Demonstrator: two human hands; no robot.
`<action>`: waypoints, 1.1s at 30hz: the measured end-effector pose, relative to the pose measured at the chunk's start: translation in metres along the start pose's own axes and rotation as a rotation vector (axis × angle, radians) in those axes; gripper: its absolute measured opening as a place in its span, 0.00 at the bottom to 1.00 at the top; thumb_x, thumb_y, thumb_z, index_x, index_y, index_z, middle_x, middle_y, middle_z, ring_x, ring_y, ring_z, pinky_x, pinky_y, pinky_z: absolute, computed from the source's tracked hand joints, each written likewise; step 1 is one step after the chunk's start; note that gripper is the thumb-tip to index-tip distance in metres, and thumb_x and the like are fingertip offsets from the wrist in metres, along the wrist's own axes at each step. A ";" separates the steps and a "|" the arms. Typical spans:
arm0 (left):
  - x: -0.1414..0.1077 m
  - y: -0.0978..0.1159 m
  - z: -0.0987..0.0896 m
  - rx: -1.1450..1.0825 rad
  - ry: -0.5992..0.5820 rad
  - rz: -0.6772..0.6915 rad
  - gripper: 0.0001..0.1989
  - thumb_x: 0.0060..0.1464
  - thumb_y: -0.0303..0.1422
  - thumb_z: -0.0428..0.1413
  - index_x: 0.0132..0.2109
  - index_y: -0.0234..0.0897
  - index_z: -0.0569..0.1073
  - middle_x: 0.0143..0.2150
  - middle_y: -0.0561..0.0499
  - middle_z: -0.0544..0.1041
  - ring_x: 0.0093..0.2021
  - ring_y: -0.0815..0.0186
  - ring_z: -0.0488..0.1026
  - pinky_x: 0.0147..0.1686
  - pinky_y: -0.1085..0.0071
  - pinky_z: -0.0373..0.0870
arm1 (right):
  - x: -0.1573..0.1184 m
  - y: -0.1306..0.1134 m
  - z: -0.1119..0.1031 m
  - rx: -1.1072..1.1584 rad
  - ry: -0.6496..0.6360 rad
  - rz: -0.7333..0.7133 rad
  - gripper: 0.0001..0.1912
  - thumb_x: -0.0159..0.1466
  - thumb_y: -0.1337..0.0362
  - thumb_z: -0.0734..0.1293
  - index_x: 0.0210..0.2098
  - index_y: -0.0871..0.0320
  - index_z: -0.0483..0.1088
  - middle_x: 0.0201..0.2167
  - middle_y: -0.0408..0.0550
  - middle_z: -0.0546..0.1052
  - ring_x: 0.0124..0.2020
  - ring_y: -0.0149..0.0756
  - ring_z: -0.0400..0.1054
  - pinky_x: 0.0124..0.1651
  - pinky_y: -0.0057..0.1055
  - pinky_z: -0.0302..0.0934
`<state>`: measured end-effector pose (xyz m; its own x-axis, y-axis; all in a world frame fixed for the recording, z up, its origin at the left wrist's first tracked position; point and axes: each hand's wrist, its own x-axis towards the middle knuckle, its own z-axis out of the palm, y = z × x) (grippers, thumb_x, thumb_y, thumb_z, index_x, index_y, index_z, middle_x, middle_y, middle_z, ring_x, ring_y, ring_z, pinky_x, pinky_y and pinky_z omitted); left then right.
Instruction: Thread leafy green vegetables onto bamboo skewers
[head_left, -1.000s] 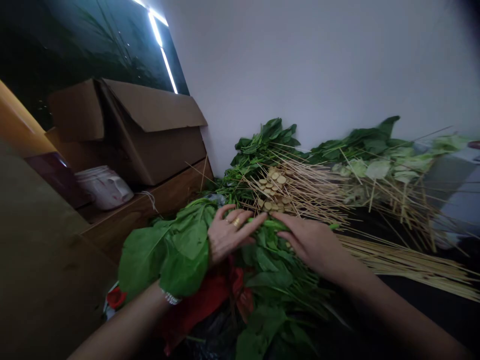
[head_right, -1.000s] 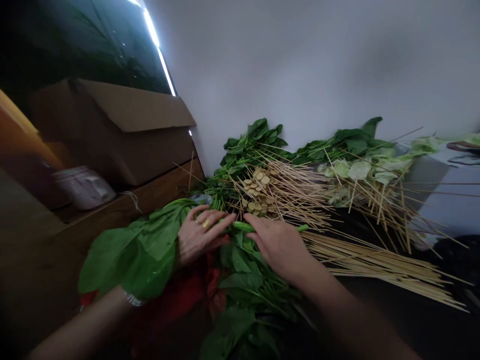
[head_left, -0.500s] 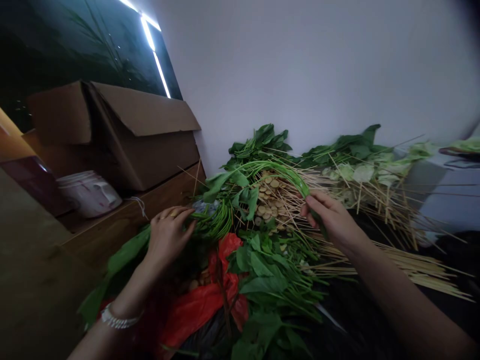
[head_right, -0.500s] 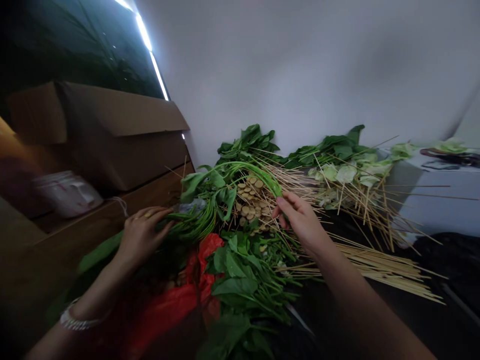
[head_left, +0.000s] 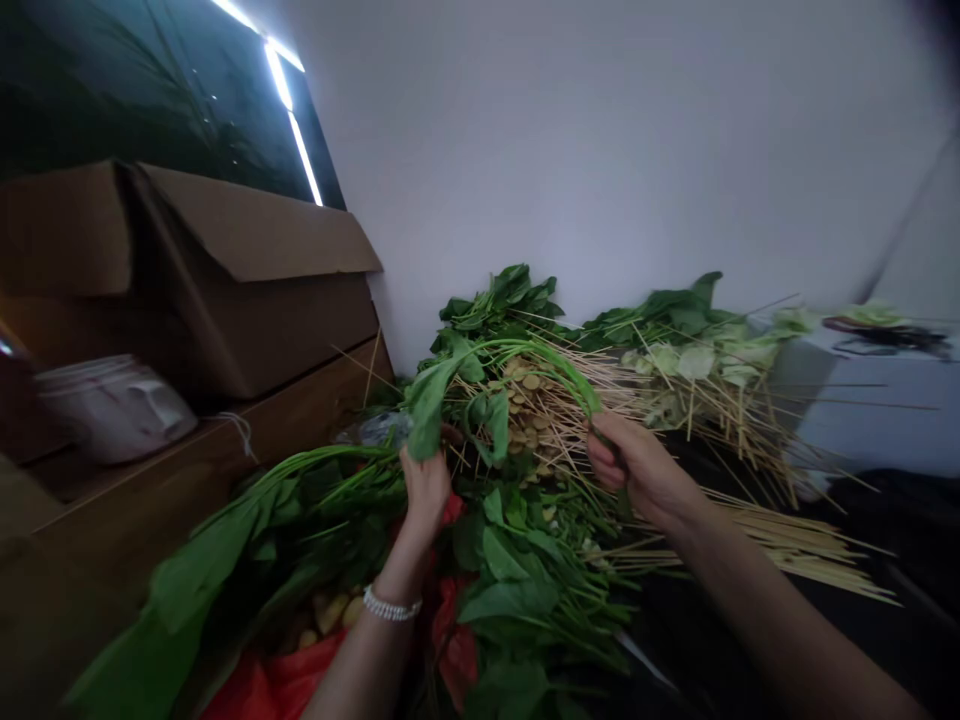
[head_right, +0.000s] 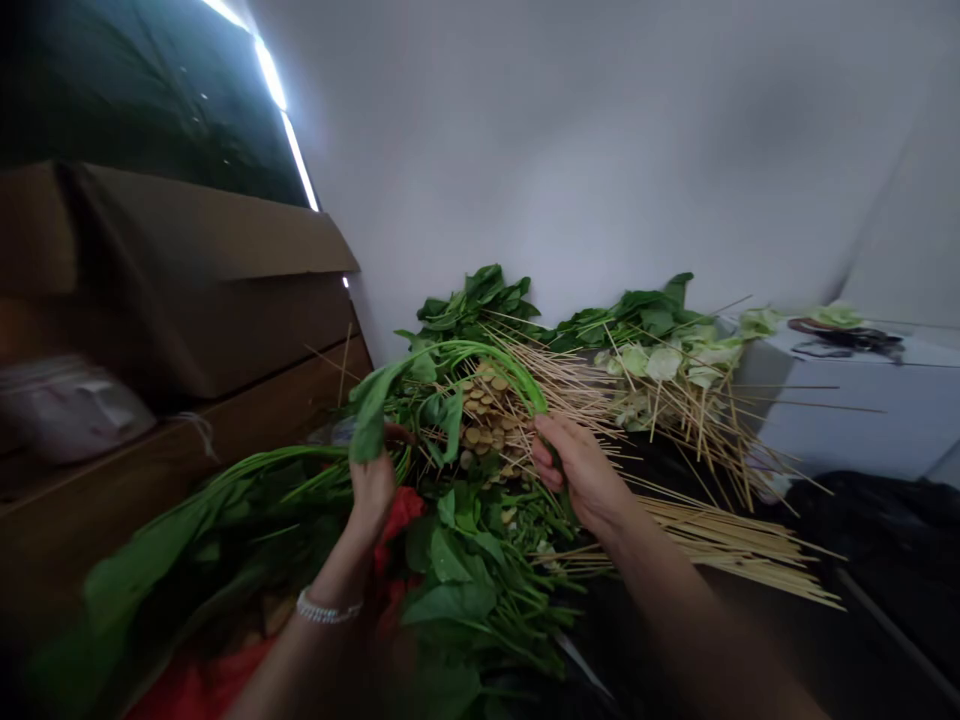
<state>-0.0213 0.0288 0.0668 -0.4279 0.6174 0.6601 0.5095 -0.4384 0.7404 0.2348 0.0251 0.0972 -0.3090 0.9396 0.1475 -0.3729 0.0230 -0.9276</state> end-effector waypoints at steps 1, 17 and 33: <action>-0.007 -0.003 0.001 0.000 0.011 0.005 0.23 0.62 0.41 0.42 0.26 0.37 0.74 0.28 0.49 0.77 0.32 0.63 0.73 0.38 0.67 0.66 | 0.000 0.001 0.001 -0.004 -0.012 0.007 0.18 0.60 0.51 0.70 0.27 0.57 0.62 0.15 0.32 0.60 0.13 0.19 0.48 0.17 0.21 0.39; -0.041 0.003 -0.001 0.205 0.037 0.579 0.08 0.59 0.27 0.56 0.46 0.40 0.75 0.37 0.49 0.77 0.38 0.65 0.74 0.39 0.68 0.70 | -0.002 0.011 0.006 -0.153 -0.072 0.053 0.16 0.59 0.56 0.70 0.26 0.56 0.61 0.12 0.31 0.59 0.12 0.20 0.46 0.16 0.22 0.37; -0.034 -0.006 -0.004 0.567 0.037 0.374 0.32 0.53 0.32 0.61 0.65 0.40 0.63 0.62 0.38 0.68 0.69 0.44 0.52 0.61 0.44 0.55 | -0.004 0.009 0.004 -0.364 -0.140 0.175 0.14 0.58 0.53 0.69 0.26 0.58 0.67 0.12 0.33 0.59 0.12 0.21 0.45 0.16 0.22 0.37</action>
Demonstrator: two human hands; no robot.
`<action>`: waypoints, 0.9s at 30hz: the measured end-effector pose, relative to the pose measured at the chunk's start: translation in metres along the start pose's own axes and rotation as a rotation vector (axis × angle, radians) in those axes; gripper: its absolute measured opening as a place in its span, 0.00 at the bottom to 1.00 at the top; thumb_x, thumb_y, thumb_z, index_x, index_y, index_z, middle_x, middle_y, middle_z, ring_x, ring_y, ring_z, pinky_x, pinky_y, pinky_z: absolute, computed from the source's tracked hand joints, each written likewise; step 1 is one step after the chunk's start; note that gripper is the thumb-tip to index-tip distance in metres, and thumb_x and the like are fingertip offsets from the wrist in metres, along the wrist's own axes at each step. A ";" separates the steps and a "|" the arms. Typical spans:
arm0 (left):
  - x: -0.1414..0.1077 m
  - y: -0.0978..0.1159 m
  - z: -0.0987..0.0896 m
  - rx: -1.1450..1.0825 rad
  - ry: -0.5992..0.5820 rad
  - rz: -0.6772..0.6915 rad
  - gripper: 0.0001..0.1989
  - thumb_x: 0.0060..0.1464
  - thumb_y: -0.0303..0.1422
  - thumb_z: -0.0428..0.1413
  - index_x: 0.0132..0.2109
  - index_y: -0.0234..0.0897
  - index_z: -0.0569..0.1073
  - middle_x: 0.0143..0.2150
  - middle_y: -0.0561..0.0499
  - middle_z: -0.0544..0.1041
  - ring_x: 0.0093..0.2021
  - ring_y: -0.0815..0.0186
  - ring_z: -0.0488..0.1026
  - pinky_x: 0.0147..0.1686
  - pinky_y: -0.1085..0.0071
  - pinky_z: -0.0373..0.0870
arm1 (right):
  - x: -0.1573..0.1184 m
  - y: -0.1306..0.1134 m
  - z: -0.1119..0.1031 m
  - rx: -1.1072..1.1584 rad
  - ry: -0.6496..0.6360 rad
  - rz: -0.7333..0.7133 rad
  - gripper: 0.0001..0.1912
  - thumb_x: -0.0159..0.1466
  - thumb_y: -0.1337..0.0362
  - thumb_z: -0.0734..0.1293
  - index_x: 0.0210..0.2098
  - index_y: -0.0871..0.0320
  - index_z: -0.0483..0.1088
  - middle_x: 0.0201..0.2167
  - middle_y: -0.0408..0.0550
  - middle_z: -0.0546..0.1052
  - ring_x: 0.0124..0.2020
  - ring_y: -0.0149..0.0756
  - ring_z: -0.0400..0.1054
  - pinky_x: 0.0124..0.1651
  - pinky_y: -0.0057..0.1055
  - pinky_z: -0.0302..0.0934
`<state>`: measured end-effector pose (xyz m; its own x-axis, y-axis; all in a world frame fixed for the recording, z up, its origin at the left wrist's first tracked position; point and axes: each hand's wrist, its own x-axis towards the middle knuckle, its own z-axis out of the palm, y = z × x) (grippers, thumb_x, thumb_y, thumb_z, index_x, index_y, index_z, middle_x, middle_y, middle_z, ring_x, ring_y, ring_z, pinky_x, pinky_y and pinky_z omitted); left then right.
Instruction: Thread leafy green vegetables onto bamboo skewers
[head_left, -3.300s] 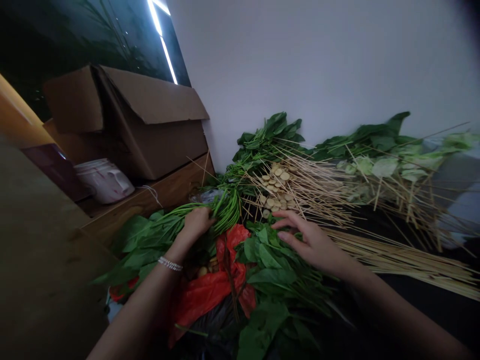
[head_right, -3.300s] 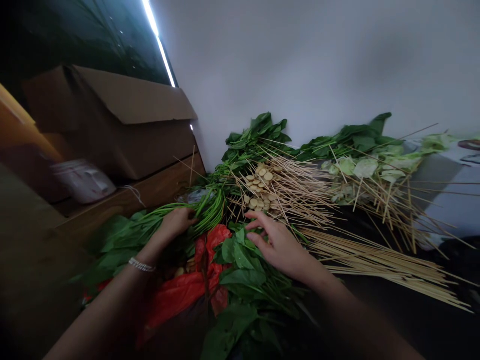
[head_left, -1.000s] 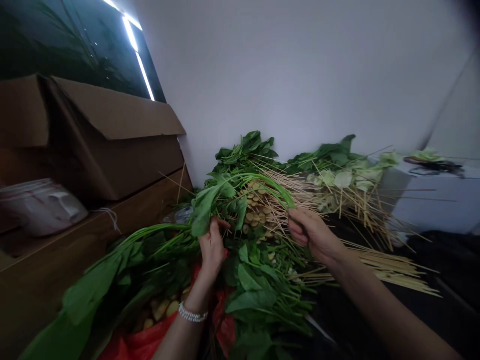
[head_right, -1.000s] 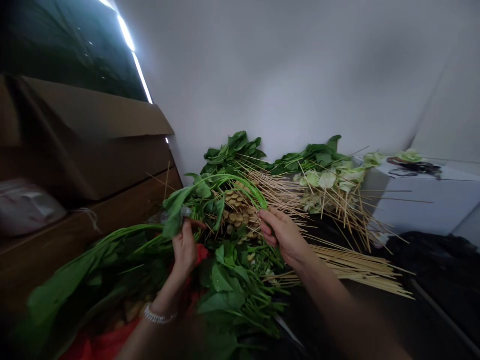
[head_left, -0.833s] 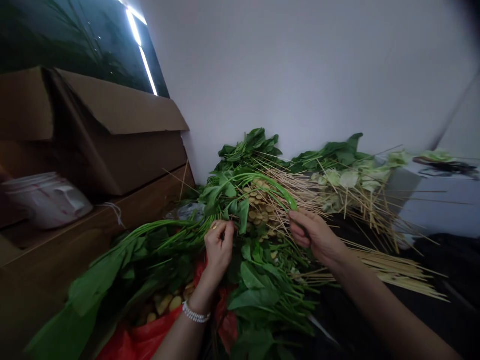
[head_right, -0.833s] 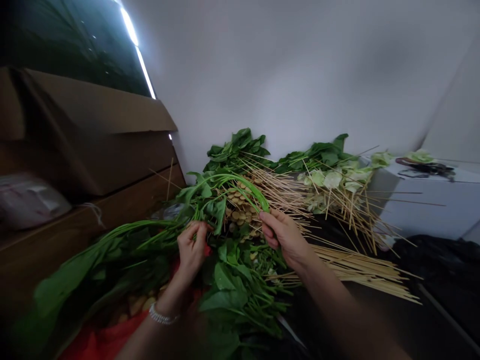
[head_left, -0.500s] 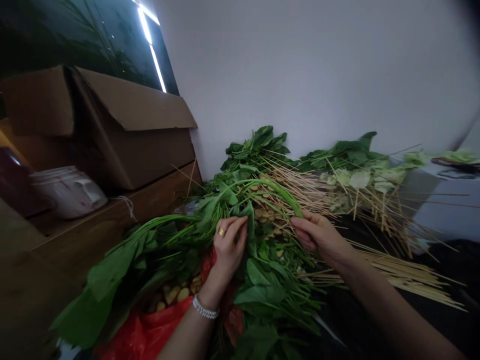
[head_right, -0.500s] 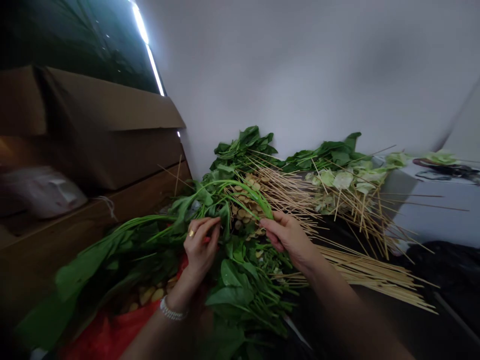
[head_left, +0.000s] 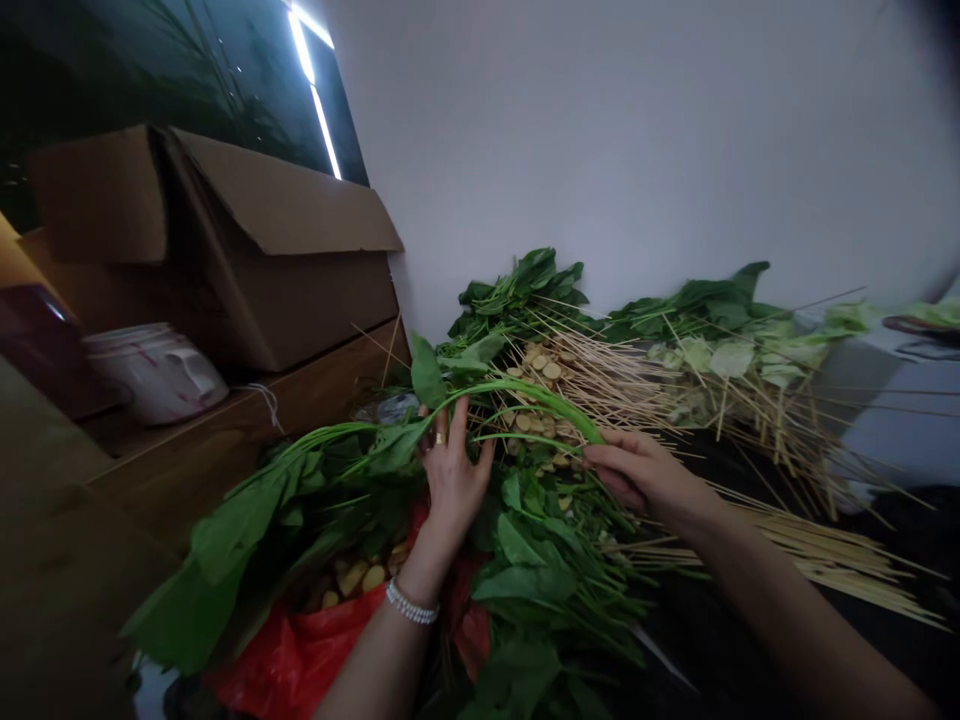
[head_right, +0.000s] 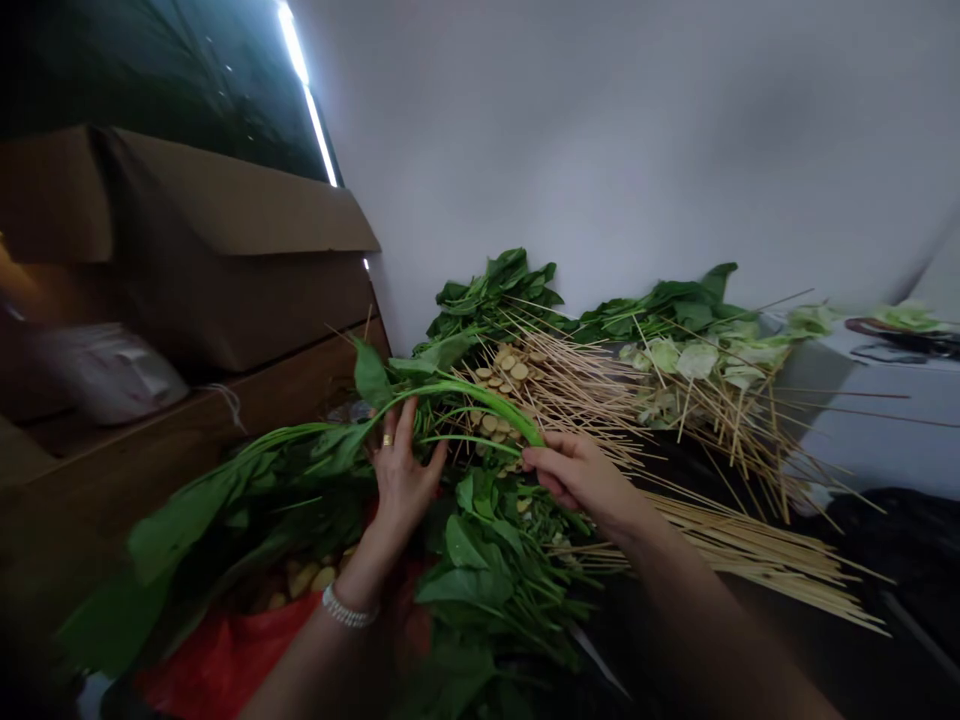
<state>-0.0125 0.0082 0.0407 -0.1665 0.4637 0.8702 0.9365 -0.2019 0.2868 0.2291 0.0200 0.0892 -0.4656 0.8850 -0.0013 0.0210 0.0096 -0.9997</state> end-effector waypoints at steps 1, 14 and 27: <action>0.000 0.000 0.001 -0.051 -0.012 -0.013 0.34 0.53 0.33 0.61 0.65 0.41 0.62 0.63 0.38 0.68 0.69 0.45 0.51 0.62 0.45 0.54 | 0.000 0.000 -0.001 0.037 -0.002 -0.001 0.15 0.57 0.54 0.69 0.25 0.58 0.67 0.11 0.33 0.58 0.12 0.21 0.44 0.15 0.23 0.36; -0.010 0.012 -0.008 -0.359 0.052 -0.067 0.15 0.65 0.32 0.46 0.54 0.39 0.72 0.46 0.45 0.78 0.47 0.62 0.75 0.47 0.65 0.71 | 0.003 0.000 -0.005 0.036 0.096 -0.045 0.16 0.57 0.52 0.70 0.24 0.57 0.66 0.11 0.34 0.59 0.12 0.21 0.45 0.15 0.23 0.37; -0.022 0.027 -0.004 -0.369 0.005 0.154 0.24 0.63 0.25 0.49 0.64 0.48 0.64 0.61 0.42 0.67 0.43 0.66 0.76 0.38 0.70 0.76 | -0.004 -0.013 0.018 -0.105 0.167 -0.086 0.14 0.55 0.54 0.68 0.23 0.55 0.63 0.11 0.33 0.59 0.12 0.23 0.48 0.16 0.24 0.39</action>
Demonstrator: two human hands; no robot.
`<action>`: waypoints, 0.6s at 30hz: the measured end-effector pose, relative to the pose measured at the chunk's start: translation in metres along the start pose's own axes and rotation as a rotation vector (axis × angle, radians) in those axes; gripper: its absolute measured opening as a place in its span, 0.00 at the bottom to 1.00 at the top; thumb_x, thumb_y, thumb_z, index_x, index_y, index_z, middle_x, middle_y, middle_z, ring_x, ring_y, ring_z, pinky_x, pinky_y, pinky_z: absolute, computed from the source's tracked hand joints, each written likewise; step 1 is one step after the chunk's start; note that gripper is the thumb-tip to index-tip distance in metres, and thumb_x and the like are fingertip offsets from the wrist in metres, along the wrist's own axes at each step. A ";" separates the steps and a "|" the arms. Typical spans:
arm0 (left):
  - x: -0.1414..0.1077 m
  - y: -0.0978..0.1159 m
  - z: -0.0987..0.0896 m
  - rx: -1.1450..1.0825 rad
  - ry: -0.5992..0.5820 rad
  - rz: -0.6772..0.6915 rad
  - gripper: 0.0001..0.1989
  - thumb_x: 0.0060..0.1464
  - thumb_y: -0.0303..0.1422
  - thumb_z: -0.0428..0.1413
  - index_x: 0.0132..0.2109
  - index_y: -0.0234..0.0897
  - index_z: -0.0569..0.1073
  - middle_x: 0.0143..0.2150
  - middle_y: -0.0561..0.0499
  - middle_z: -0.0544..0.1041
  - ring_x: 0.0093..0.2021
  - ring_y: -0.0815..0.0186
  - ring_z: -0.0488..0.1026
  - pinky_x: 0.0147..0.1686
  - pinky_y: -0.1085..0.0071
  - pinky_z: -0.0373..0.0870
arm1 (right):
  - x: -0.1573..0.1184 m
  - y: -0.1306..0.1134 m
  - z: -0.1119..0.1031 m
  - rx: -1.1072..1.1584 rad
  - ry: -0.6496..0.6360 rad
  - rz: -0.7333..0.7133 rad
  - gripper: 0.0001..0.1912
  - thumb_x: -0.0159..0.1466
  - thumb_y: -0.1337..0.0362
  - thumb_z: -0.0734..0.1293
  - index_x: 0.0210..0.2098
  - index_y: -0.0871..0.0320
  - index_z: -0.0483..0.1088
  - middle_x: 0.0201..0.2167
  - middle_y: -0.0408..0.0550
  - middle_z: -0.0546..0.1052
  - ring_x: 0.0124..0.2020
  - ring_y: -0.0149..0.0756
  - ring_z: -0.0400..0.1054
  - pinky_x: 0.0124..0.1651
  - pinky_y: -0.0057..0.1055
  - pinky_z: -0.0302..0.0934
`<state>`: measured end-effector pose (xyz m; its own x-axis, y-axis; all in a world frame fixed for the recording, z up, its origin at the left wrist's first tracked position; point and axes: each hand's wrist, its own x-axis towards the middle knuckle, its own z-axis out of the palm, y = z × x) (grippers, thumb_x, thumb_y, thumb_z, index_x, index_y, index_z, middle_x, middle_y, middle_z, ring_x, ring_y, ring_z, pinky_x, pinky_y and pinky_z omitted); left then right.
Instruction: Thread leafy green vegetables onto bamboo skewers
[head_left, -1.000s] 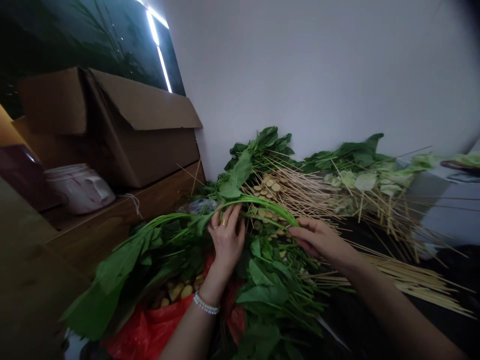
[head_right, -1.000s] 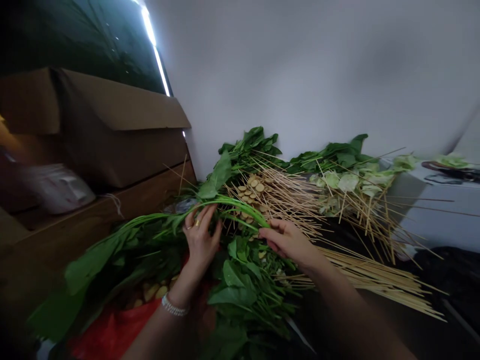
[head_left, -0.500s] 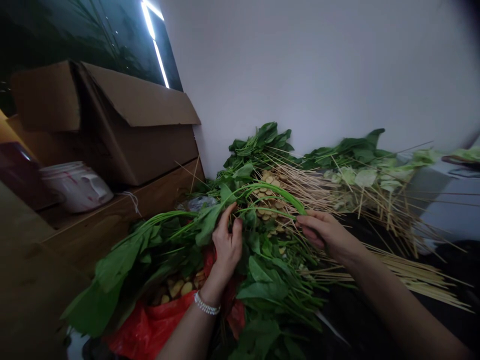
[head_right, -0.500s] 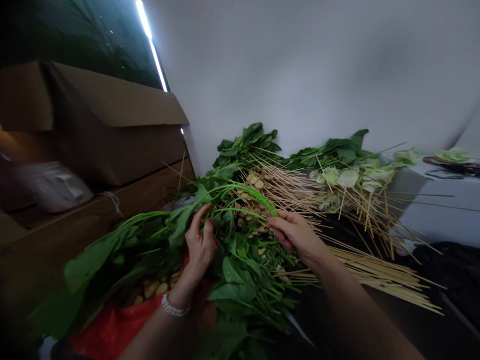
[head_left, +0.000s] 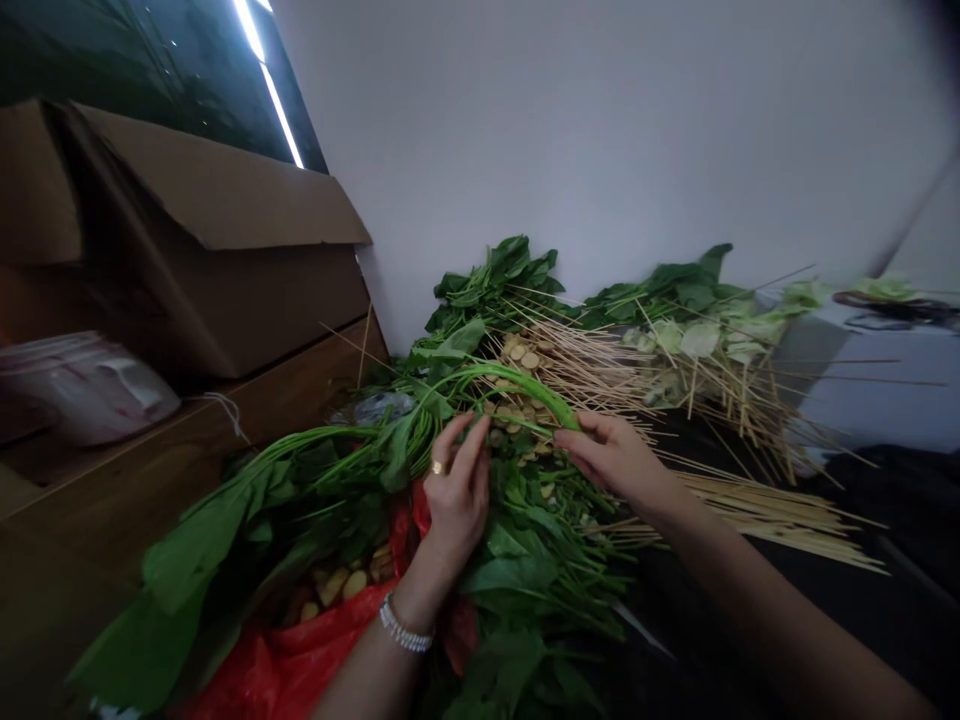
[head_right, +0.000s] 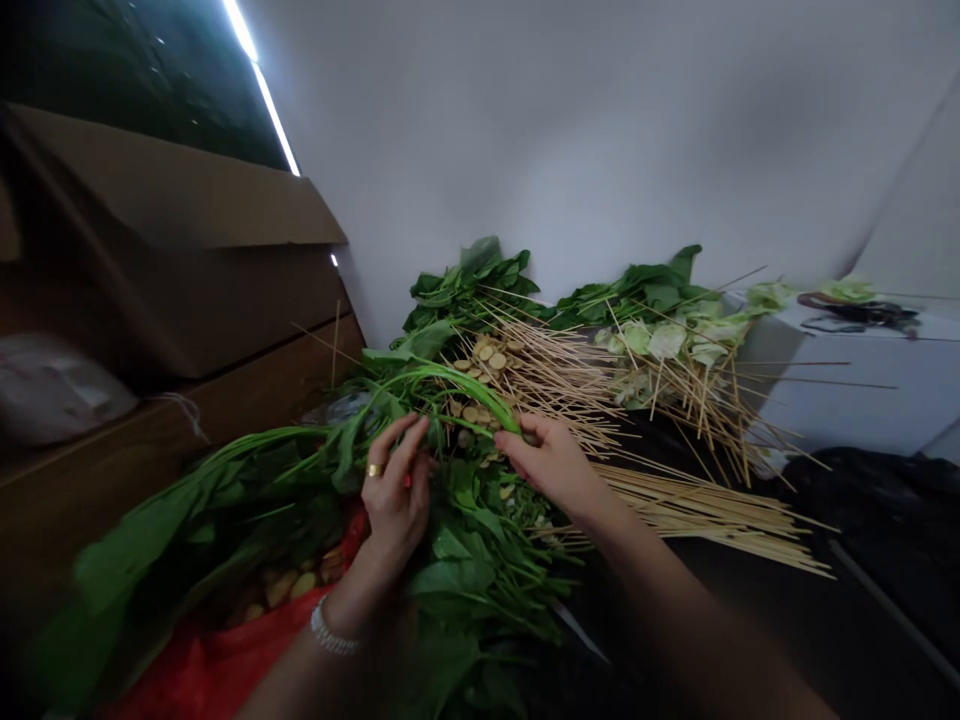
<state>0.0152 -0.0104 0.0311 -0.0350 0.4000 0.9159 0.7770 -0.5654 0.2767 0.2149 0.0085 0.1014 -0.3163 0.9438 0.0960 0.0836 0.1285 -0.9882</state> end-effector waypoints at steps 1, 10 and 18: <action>-0.002 0.002 0.000 -0.015 -0.021 0.060 0.25 0.63 0.24 0.49 0.64 0.48 0.64 0.59 0.43 0.69 0.46 0.64 0.76 0.39 0.70 0.76 | -0.001 0.000 0.001 -0.004 -0.008 -0.001 0.14 0.55 0.54 0.69 0.23 0.55 0.64 0.12 0.33 0.60 0.13 0.24 0.48 0.16 0.25 0.40; 0.007 0.018 0.001 0.248 -0.209 0.277 0.15 0.61 0.27 0.53 0.54 0.43 0.72 0.42 0.46 0.80 0.45 0.58 0.73 0.46 0.57 0.63 | -0.002 0.014 0.013 -0.141 -0.107 -0.091 0.10 0.58 0.57 0.67 0.27 0.57 0.66 0.17 0.35 0.62 0.19 0.26 0.54 0.21 0.25 0.48; 0.005 0.016 0.007 0.146 -0.358 0.179 0.10 0.56 0.24 0.47 0.30 0.39 0.70 0.26 0.50 0.68 0.29 0.63 0.66 0.31 0.68 0.63 | 0.000 0.025 0.018 -0.111 -0.194 -0.082 0.11 0.59 0.58 0.67 0.26 0.56 0.64 0.18 0.36 0.63 0.19 0.26 0.55 0.21 0.25 0.48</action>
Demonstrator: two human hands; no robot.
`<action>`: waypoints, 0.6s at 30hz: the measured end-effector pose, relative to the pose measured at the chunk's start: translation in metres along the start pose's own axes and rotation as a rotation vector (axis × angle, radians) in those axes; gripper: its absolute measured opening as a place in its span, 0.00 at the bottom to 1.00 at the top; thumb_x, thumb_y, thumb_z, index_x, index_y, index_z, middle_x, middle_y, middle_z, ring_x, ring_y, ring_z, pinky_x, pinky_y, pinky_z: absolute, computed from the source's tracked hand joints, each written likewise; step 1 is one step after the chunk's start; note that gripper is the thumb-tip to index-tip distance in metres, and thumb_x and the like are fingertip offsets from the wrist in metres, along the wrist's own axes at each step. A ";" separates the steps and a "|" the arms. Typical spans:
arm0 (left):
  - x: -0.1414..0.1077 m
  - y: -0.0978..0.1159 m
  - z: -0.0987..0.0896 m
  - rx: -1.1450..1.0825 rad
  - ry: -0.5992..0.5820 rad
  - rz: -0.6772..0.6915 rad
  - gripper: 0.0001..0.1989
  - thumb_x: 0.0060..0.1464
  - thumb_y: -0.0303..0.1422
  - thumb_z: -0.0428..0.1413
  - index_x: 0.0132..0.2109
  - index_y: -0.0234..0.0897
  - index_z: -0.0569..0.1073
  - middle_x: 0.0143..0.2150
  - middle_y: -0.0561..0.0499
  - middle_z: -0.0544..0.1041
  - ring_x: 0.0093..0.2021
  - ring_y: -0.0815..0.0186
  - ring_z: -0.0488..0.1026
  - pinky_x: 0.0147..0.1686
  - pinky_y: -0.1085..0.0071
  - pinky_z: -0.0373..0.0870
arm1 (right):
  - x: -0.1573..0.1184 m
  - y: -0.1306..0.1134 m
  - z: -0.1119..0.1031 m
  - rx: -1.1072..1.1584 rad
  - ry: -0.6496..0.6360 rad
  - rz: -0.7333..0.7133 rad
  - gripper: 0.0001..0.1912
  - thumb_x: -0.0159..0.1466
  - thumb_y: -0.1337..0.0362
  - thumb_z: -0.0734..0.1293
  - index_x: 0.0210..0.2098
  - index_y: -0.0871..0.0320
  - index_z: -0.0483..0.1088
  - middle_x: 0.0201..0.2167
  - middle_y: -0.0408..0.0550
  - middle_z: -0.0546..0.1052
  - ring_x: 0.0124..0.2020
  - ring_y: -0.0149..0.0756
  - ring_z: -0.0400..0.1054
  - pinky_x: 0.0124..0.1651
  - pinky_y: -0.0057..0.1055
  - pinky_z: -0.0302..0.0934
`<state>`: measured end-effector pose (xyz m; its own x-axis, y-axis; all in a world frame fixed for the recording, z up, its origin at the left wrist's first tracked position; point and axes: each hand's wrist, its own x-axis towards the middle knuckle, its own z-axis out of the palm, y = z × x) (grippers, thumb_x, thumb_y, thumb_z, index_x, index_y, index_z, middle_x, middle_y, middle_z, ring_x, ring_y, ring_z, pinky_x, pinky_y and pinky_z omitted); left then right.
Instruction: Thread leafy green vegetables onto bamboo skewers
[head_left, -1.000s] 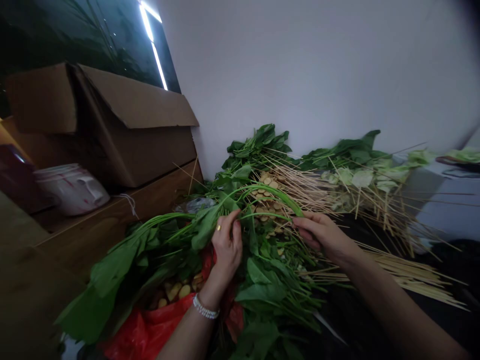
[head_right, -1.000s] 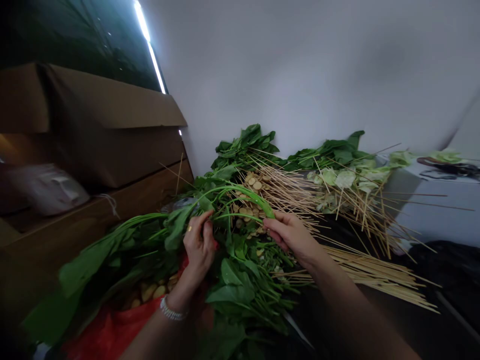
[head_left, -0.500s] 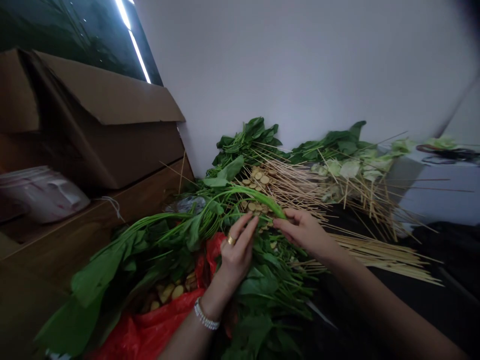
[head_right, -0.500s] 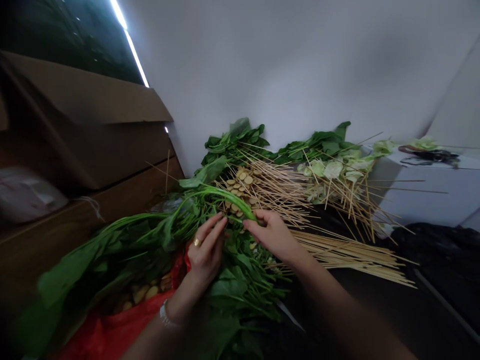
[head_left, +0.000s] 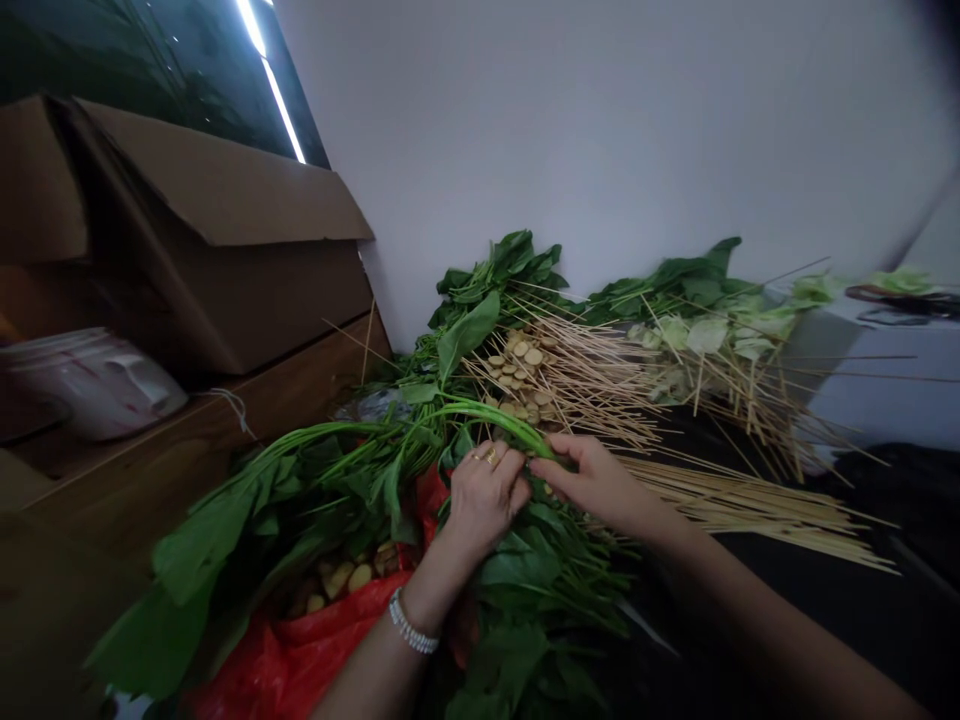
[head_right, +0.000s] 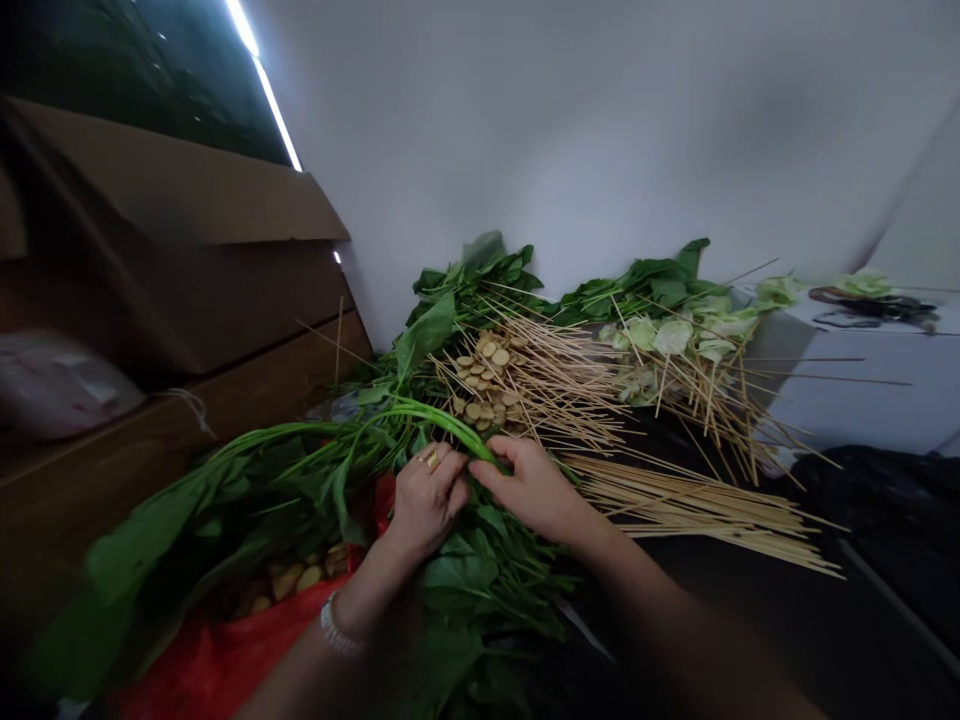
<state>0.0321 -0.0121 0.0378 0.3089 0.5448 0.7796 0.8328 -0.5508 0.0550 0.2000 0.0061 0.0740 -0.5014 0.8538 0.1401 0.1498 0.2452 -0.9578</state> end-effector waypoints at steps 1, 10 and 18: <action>0.000 -0.001 -0.001 -0.080 0.010 -0.068 0.11 0.56 0.24 0.46 0.29 0.39 0.68 0.25 0.51 0.67 0.28 0.64 0.66 0.30 0.69 0.63 | -0.001 -0.002 0.000 0.026 -0.008 0.019 0.11 0.58 0.57 0.67 0.26 0.56 0.64 0.17 0.35 0.63 0.18 0.26 0.54 0.20 0.24 0.46; -0.001 -0.044 -0.021 -0.296 0.515 -0.590 0.10 0.60 0.31 0.48 0.32 0.38 0.70 0.28 0.55 0.69 0.30 0.68 0.68 0.34 0.72 0.64 | -0.004 -0.017 -0.025 0.131 0.108 0.069 0.14 0.59 0.53 0.67 0.28 0.57 0.67 0.13 0.34 0.62 0.13 0.22 0.51 0.16 0.22 0.43; 0.003 -0.047 -0.018 -0.136 0.415 -0.446 0.09 0.62 0.33 0.53 0.41 0.38 0.79 0.34 0.51 0.71 0.36 0.66 0.70 0.39 0.70 0.67 | -0.004 -0.018 -0.023 0.112 0.099 0.082 0.14 0.59 0.53 0.67 0.28 0.57 0.67 0.13 0.34 0.63 0.13 0.23 0.52 0.16 0.22 0.43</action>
<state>-0.0140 0.0037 0.0484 -0.2823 0.4649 0.8392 0.7661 -0.4173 0.4889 0.2187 0.0086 0.0963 -0.4037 0.9115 0.0790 0.0879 0.1246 -0.9883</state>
